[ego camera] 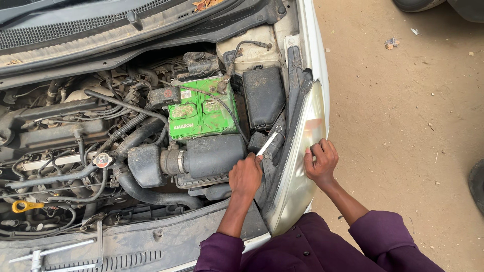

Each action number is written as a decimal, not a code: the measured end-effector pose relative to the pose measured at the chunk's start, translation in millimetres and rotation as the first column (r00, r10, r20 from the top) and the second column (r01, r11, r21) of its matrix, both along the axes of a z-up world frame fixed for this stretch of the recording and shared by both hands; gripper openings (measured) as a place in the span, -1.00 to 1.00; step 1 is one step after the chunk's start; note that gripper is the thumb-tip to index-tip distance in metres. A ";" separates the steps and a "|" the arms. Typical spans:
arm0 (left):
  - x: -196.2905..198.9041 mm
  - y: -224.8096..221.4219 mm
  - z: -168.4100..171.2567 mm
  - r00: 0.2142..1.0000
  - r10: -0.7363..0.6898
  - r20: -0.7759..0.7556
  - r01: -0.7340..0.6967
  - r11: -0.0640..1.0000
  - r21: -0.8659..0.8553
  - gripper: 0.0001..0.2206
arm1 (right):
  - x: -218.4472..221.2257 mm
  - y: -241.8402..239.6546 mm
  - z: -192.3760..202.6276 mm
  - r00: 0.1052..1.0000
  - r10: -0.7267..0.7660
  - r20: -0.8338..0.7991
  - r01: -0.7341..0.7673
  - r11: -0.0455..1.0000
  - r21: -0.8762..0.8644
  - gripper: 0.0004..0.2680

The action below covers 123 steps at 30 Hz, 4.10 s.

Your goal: The person works on the engine compartment of a white car, using a wrench to loosen or tighten bolts on various components including the headlight housing and engine block.

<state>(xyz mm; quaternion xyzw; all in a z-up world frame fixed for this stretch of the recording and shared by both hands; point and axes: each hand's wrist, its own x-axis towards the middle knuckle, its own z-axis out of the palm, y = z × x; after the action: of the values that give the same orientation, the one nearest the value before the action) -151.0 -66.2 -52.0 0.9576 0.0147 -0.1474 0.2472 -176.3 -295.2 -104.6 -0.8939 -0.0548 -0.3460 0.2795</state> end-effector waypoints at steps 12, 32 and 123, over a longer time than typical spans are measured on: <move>26.9 17.8 0.2 0.969 -0.245 -0.020 0.246 0.968 0.052 -0.82 | 2.6 -2.0 -0.5 1.000 0.020 0.006 -0.020 1.000 0.015 -0.83; -44.7 34.2 -57.5 0.717 0.446 -0.535 -0.469 -0.259 -0.844 -0.74 | 6.1 -7.1 -8.9 1.000 0.008 -0.006 -0.008 1.000 0.006 -0.83; 173.7 -28.9 91.5 0.858 -0.296 0.419 0.231 0.952 0.200 -0.69 | 3.8 -7.2 0.4 1.000 0.022 0.016 -0.023 0.997 0.073 -0.82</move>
<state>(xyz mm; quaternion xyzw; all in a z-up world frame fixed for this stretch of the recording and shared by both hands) 22.7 -95.1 39.5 0.9738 -0.1630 0.0439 0.1521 -172.6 -302.3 -104.2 -0.8798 -0.0543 -0.3513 0.3156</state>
